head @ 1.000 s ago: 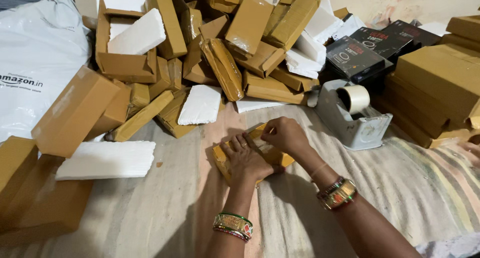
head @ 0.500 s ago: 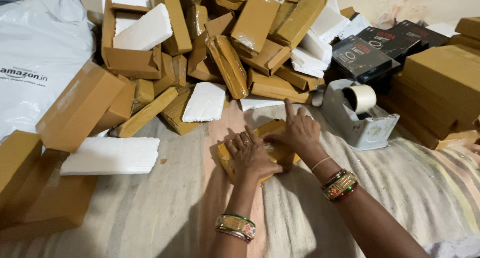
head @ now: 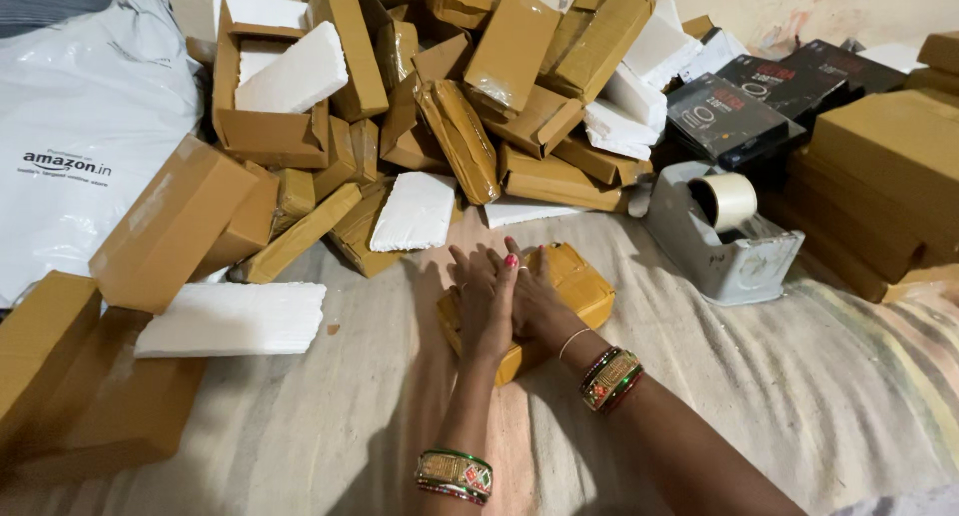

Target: The person unpacks a smartwatch from its retail box, places it into a small cardboard shipping box, and seals the box with packing tape. They repeat this process for a second smartwatch.

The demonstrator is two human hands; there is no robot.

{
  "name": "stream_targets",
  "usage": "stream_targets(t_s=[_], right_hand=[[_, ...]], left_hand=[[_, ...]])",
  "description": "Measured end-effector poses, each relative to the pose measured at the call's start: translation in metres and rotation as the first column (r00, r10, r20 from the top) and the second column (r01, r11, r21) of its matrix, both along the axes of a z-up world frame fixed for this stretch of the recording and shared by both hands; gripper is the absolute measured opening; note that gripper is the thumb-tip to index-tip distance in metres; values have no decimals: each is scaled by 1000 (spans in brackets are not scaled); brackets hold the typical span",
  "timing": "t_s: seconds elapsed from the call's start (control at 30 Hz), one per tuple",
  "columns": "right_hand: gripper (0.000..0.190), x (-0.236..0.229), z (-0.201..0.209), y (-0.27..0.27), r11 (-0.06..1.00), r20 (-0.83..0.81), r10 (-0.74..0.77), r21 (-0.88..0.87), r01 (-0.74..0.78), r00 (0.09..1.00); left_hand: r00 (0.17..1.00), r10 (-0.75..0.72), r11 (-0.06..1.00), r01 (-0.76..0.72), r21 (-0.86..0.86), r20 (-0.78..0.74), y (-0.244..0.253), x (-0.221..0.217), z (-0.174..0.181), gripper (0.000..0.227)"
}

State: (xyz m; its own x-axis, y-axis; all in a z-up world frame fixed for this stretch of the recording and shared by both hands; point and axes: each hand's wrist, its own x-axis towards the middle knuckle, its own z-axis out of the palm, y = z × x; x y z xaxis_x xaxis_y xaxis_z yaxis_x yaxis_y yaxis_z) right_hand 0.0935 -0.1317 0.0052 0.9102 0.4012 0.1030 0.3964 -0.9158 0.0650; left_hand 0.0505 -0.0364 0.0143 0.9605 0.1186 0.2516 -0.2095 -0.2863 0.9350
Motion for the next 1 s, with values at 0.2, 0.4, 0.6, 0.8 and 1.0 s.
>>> stream_targets(t_s=[0.2, 0.4, 0.6, 0.8, 1.0], right_hand=[[77, -6, 20, -13, 979, -64, -119, -172, 107, 991], [66, -4, 26, -63, 914, -104, -305, 246, 321, 947], [65, 18, -12, -102, 843, -61, -363, 403, 355, 930], [50, 14, -26, -115, 659, -116, -260, 704, 264, 959], [50, 0, 4, -130, -330, -398, 223, 828, 453, 890]], left_hand=[[983, 107, 826, -6, 564, -146, -15, -9, 17, 106], [910, 305, 555, 69, 829, -281, -14, -32, 27, 107], [886, 451, 678, -262, 687, -107, 6, -43, 2, 119], [905, 406, 901, -371, 226, -131, -1, -52, -5, 101], [925, 248, 934, -307, -184, -288, 19, -51, 27, 96]])
